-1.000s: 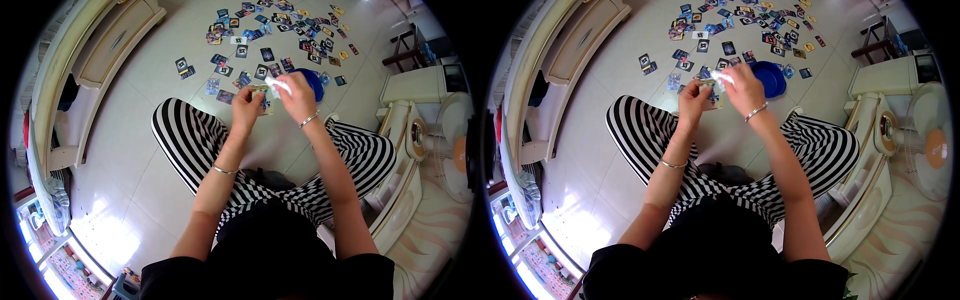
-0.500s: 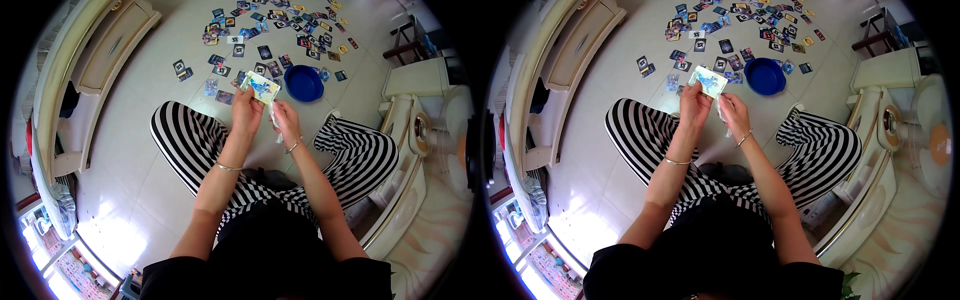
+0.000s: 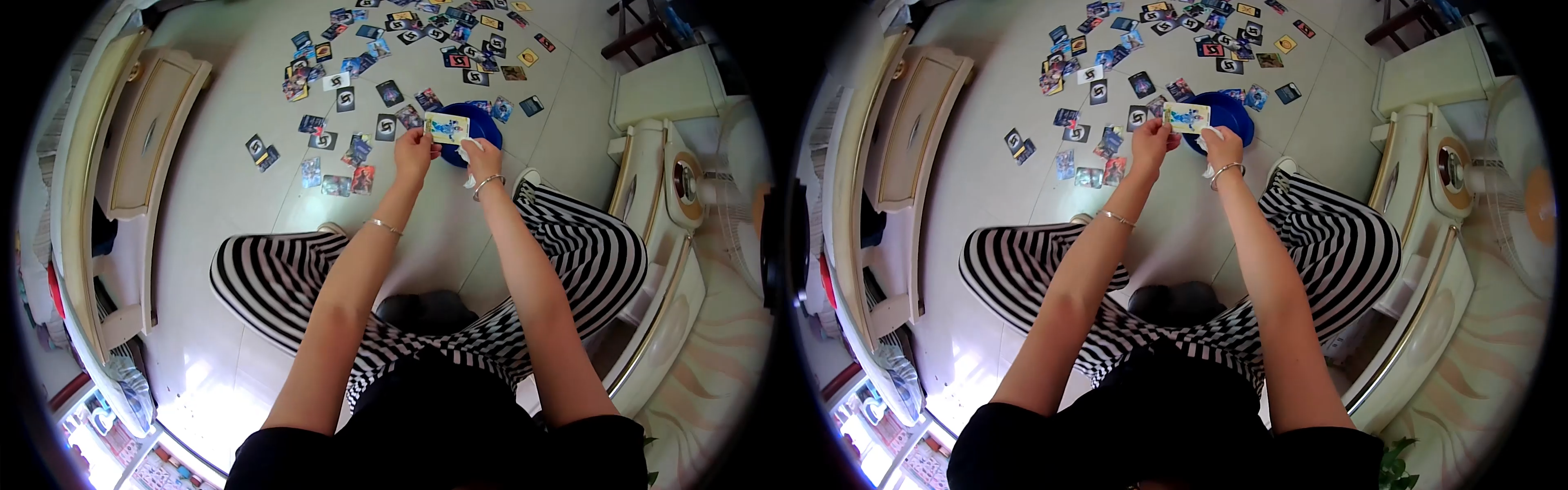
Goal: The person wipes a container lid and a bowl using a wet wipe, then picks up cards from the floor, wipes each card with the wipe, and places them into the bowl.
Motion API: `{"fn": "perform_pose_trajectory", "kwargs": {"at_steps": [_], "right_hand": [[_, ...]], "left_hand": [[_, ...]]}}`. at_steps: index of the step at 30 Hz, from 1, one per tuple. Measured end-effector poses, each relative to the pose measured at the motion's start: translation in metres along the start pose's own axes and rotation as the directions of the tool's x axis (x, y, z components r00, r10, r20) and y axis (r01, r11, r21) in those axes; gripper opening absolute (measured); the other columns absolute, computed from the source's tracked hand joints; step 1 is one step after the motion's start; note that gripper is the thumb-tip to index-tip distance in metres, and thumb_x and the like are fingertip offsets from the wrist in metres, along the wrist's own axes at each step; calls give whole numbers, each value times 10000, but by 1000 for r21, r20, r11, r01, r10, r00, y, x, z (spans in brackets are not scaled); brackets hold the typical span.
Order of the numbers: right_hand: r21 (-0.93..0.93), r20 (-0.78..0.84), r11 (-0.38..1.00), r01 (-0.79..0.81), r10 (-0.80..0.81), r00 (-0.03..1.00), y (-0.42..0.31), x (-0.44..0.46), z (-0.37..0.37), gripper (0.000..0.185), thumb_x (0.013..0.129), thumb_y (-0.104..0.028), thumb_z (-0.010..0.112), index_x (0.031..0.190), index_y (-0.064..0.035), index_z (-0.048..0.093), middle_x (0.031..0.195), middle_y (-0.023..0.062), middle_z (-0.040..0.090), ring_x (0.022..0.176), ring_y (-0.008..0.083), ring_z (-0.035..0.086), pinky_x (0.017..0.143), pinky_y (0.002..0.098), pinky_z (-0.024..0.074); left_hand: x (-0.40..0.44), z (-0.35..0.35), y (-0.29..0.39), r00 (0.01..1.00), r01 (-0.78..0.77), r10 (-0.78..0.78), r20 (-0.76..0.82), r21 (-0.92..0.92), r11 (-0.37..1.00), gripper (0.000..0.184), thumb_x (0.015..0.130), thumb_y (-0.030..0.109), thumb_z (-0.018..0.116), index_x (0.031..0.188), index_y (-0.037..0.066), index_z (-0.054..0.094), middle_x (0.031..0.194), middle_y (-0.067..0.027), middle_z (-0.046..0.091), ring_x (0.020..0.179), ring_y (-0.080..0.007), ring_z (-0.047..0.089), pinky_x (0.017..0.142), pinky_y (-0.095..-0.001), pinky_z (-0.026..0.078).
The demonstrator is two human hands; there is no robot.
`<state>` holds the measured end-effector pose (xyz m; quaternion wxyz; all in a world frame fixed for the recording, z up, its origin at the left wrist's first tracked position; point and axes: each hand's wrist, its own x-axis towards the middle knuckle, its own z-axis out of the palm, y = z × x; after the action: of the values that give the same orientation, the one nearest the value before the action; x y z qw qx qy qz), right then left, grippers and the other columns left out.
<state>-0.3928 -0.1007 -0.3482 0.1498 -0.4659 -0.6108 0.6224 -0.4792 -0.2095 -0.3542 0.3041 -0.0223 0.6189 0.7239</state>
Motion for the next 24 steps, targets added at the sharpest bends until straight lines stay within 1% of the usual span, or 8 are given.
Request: {"fn": "perform_pose_trajectory", "kwargs": {"at_steps": [2, 6, 7, 11, 15, 18, 20, 24], "right_hand": [[-41, -31, 999, -16, 15, 999, 17, 28, -7, 220, 723, -210, 634, 786, 1, 653, 633, 52, 605, 500, 133, 509, 471, 296, 390], [-196, -83, 970, -144, 130, 988, 44, 73, -17, 237, 717, -203, 612, 804, 11, 665, 705, 112, 650, 610, 195, 594, 582, 322, 453], [-264, -90, 949, -172, 153, 984, 51, 84, -18, 240, 719, -204, 603, 804, 11, 665, 700, 119, 647, 615, 206, 599, 581, 324, 455], [-373, -112, 905, -205, 175, 978, 77, 117, -22, 242, 725, -212, 581, 802, -1, 672, 647, 126, 631, 541, 221, 596, 543, 335, 458], [-415, -125, 854, -313, 287, 950, 86, 137, -24, 266, 752, -253, 632, 819, 4, 654, 652, 74, 608, 496, 157, 521, 487, 297, 417], [-463, -148, 798, -386, 359, 921, 91, 148, -24, 296, 756, -276, 649, 826, 12, 656, 646, 81, 611, 487, 160, 529, 490, 306, 422], [-470, -161, 793, -388, 356, 921, 95, 149, -23, 307, 759, -285, 656, 827, 14, 657, 646, 81, 612, 486, 158, 532, 485, 304, 421], [-462, -118, 842, -277, 251, 961, 100, 141, -17, 308, 768, -310, 611, 805, -10, 674, 632, 121, 640, 508, 218, 612, 536, 335, 473]], "left_hand": [[28, 11, -21, 997, 36, -52, 51, 287, 957, 196, 894, 86, 530, 1035, -47, 561, 814, -82, 643, 664, -131, 641, 569, -250, 537], [69, 30, -60, 1000, -13, 18, -6, 522, 853, 119, 837, 35, 563, 938, -25, 546, 741, -104, 632, 584, -157, 642, 495, -264, 523], [79, 33, -71, 998, -53, 67, -8, 522, 851, 55, 798, 32, 571, 821, -7, 541, 669, -107, 633, 533, -203, 641, 499, -320, 509], [110, 40, -108, 997, -74, 55, 49, 674, 735, 78, 810, 94, 560, 806, 16, 564, 673, -143, 639, 580, -266, 648, 623, -372, 515], [124, 45, -124, 989, -150, 94, 116, 761, 631, 51, 792, 33, 579, 813, -14, 575, 695, -132, 633, 530, -187, 643, 519, -300, 513], [128, 53, -130, 988, -145, 116, 98, 842, 520, 77, 776, 55, 573, 800, -1, 620, 764, -183, 645, 613, -272, 657, 612, -365, 521], [123, 56, -125, 972, -232, 101, 210, 915, 332, 116, 769, 78, 571, 825, 14, 650, 831, -209, 639, 737, -346, 638, 698, -413, 509], [109, 55, -117, 955, -290, 176, 238, 868, 402, 148, 750, 81, 601, 873, 17, 652, 838, -198, 640, 807, -368, 617, 736, -428, 498]]}}
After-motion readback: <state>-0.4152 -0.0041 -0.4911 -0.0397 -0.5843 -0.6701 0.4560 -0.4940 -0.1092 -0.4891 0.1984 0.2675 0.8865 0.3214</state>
